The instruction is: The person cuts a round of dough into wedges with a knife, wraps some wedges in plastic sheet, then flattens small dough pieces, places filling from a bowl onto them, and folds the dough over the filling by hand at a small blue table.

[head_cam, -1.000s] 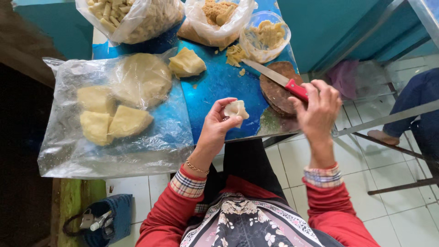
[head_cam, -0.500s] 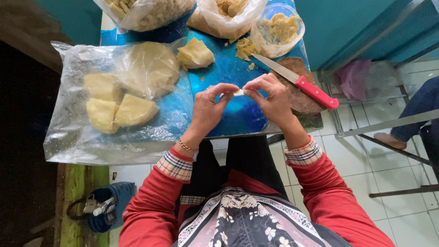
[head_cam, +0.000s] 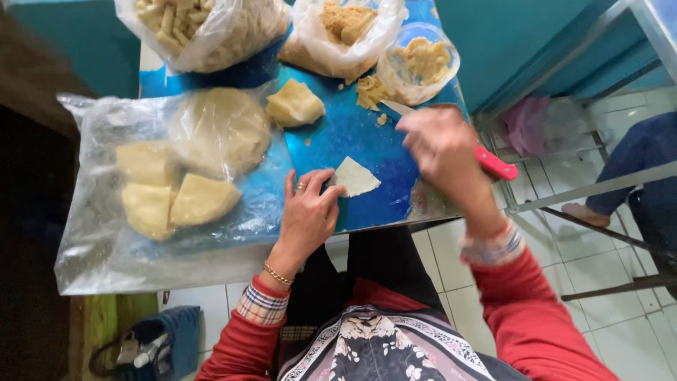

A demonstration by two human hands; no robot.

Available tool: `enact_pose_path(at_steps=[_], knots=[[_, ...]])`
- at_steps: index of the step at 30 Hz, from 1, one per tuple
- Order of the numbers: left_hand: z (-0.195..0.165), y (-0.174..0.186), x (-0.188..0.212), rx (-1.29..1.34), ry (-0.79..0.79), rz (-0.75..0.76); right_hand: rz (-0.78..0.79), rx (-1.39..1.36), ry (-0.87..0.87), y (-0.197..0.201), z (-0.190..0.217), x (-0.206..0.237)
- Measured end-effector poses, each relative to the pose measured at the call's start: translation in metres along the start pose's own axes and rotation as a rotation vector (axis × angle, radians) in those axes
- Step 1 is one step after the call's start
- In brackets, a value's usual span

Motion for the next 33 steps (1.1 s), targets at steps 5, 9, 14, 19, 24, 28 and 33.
enact_pose_path(at_steps=[5, 9, 14, 19, 24, 28, 33], knots=[[0.0, 0.007, 0.001, 0.061, 0.007, 0.004, 0.346, 0.29, -0.175, -0.003, -0.105, -0.071], [0.004, 0.008, 0.003, 0.131, 0.016, 0.001, 0.517, 0.333, -0.301, -0.03, -0.146, -0.082], [0.007, 0.009, 0.004, 0.187, 0.04, 0.002, 0.431, 0.244, -0.291, -0.026, -0.152, -0.075], [0.007, 0.009, 0.003, 0.188, 0.041, 0.008, 0.387, 0.236, -0.243, -0.01, -0.141, -0.076], [0.005, 0.007, 0.004, 0.101, 0.012, -0.017, 0.312, -0.007, -0.06, -0.01, -0.079, -0.065], [0.004, 0.006, 0.004, 0.047, 0.018, 0.003, 0.44, 0.224, 0.126, -0.062, -0.004, -0.014], [0.004, 0.007, 0.004, 0.05, 0.027, 0.016, 0.4, 0.434, 0.282, -0.086, 0.04, 0.02]])
Point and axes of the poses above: each hand's wrist, its own x-axis away from the middle knuckle, its own y-axis out of the back of the hand, z = x × y, the point moved 4 cm from there along -x, towards the middle knuckle, and after that the axes turned 15 degrees about -x, right-handed, at the moved point
